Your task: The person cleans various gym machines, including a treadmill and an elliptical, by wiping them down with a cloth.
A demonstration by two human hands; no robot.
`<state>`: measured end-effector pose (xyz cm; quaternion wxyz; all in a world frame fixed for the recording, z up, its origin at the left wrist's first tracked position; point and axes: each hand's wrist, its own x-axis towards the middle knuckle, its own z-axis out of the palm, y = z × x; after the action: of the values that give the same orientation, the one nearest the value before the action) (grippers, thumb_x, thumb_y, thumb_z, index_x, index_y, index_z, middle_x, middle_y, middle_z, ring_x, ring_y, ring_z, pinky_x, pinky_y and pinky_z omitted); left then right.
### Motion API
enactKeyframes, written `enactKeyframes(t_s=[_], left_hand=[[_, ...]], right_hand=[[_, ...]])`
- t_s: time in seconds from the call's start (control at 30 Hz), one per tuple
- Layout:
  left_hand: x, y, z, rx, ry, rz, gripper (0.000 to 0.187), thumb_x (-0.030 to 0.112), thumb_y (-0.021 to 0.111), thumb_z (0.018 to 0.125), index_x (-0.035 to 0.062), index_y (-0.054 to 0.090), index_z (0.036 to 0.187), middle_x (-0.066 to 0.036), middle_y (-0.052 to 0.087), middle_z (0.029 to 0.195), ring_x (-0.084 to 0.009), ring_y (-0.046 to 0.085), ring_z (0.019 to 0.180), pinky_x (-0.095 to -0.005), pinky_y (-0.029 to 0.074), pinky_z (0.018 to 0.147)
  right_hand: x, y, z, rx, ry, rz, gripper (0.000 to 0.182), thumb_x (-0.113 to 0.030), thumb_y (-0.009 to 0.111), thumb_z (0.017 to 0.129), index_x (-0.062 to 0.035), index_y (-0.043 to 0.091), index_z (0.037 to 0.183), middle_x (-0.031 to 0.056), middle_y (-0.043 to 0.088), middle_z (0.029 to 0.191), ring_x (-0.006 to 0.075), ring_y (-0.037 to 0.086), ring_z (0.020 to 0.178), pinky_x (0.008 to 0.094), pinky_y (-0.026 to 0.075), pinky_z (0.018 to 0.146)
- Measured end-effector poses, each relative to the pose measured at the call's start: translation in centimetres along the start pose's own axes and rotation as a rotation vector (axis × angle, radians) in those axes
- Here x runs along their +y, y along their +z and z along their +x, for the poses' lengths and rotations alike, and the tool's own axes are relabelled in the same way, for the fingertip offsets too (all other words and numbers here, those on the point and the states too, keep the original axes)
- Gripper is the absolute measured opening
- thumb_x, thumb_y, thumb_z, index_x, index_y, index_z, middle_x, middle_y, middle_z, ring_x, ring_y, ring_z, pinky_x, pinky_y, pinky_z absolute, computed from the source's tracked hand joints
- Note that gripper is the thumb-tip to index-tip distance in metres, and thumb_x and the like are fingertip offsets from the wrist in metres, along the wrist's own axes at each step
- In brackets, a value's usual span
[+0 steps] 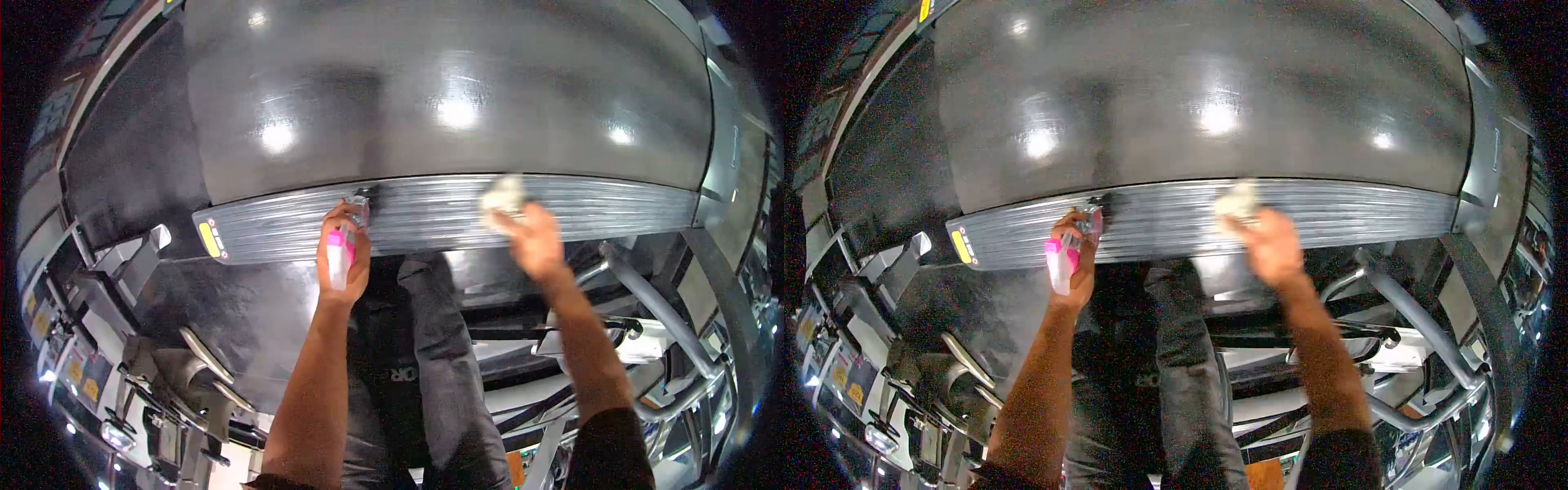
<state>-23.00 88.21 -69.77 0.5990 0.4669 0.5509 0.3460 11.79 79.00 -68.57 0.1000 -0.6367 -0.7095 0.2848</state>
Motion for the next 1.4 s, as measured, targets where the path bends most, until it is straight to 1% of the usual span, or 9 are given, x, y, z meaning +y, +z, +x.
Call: enactKeyframes(t_s=[0.2, 0.33, 0.43, 0.57, 0.67, 0.8, 1.03, 1.3, 1.4], left_hand=[[0.0, -0.1, 0.5, 0.021, -0.130, -0.266, 0.036, -0.020, 0.055, 0.079, 0.0074, 0.053, 0.102, -0.012, 0.055, 0.120, -0.0222, 0.053, 0.112, -0.0293, 0.045, 0.094], [0.6, 0.4, 0.5, -0.025, -0.016, -0.139, 0.032, -0.017, 0.056, 0.082, 0.0076, 0.052, 0.102, -0.012, 0.054, 0.120, -0.0224, 0.054, 0.113, -0.0315, 0.043, 0.096], [2.2, 0.3, 0.9, -0.027, 0.083, 0.139, 0.030, -0.016, 0.055, 0.087, 0.0085, 0.050, 0.103, -0.012, 0.054, 0.122, -0.0191, 0.051, 0.116, -0.0316, 0.040, 0.099], [1.4, 0.3, 0.6, -0.028, 0.061, 0.084, 0.029, -0.016, 0.054, 0.088, 0.0088, 0.050, 0.103, -0.010, 0.052, 0.122, -0.0160, 0.051, 0.109, -0.0282, 0.044, 0.089], [0.7, 0.4, 0.1, -0.025, 0.043, 0.026, 0.027, -0.013, 0.053, 0.091, 0.0099, 0.049, 0.104, -0.009, 0.050, 0.124, -0.0144, 0.053, 0.101, -0.0261, 0.047, 0.079], [0.3, 1.9, -0.4, 0.135, 0.015, -0.078, 0.024, -0.011, 0.054, 0.087, 0.0062, 0.051, 0.104, -0.015, 0.054, 0.122, -0.0195, 0.054, 0.109, -0.0321, 0.045, 0.092], [1.1, 2.4, 0.0, 0.147, 0.136, 0.069, 0.026, -0.010, 0.052, 0.089, 0.0079, 0.049, 0.108, -0.015, 0.053, 0.126, -0.0209, 0.052, 0.113, -0.0342, 0.046, 0.093], [1.3, 2.4, -0.1, 0.162, 0.080, 0.221, 0.027, -0.010, 0.052, 0.088, 0.0096, 0.048, 0.106, -0.015, 0.055, 0.125, -0.0243, 0.052, 0.117, -0.0378, 0.043, 0.099], [1.0, 2.1, 0.0, 0.157, 0.134, 0.221, 0.027, -0.011, 0.053, 0.087, 0.0092, 0.048, 0.105, -0.015, 0.057, 0.124, -0.0252, 0.052, 0.118, -0.0389, 0.042, 0.101]], right_hand=[[14.6, -5.9, -11.7, -0.013, 0.800, -0.237, 0.048, -0.008, 0.056, 0.094, -0.0207, 0.058, 0.140, 0.0258, 0.055, 0.128, 0.0439, 0.059, 0.112, 0.0470, 0.050, 0.096], [17.6, 2.4, -13.8, 0.227, 0.657, -0.184, 0.054, -0.010, 0.066, 0.086, -0.0053, 0.055, 0.138, 0.0238, 0.053, 0.137, 0.0422, 0.057, 0.120, 0.0452, 0.044, 0.106], [3.5, 8.1, -4.8, 0.364, 0.486, -0.222, 0.066, -0.006, 0.063, 0.088, -0.0007, 0.039, 0.149, 0.0189, 0.053, 0.138, 0.0318, 0.048, 0.132, 0.0408, 0.035, 0.116], [-9.6, 12.7, 5.4, 0.694, 0.746, 1.111, 0.035, -0.016, 0.048, 0.098, -0.0195, 0.054, 0.132, 0.0035, 0.062, 0.117, 0.0184, 0.062, 0.102, 0.0250, 0.052, 0.078], [-14.0, 10.1, 6.7, 0.152, 0.274, 0.141, 0.075, -0.004, 0.072, 0.068, -0.0342, 0.062, 0.136, 0.0109, 0.055, 0.097, 0.0336, 0.058, 0.086, 0.0415, 0.049, 0.073], [-9.8, 7.4, 5.6, 0.017, 0.001, -0.121, 0.067, -0.006, 0.068, 0.076, -0.0410, 0.062, 0.133, 0.0084, 0.053, 0.108, 0.0292, 0.058, 0.094, 0.0453, 0.049, 0.080], [12.6, -5.1, -8.2, -0.190, 0.282, -0.372, 0.057, -0.006, 0.056, 0.088, -0.0269, 0.056, 0.141, 0.0217, 0.054, 0.119, 0.0380, 0.060, 0.098, 0.0454, 0.054, 0.080], [21.1, -5.1, -14.6, 0.324, 0.746, -0.163, 0.059, 0.010, 0.056, 0.077, -0.0106, 0.060, 0.132, 0.0246, 0.050, 0.121, 0.0463, 0.055, 0.115, 0.0486, 0.047, 0.099], [16.5, -1.3, -10.4, 0.487, 0.526, -0.150, 0.062, 0.010, 0.057, 0.076, -0.0102, 0.058, 0.135, 0.0260, 0.045, 0.141, 0.0458, 0.047, 0.129, 0.0474, 0.038, 0.111]])
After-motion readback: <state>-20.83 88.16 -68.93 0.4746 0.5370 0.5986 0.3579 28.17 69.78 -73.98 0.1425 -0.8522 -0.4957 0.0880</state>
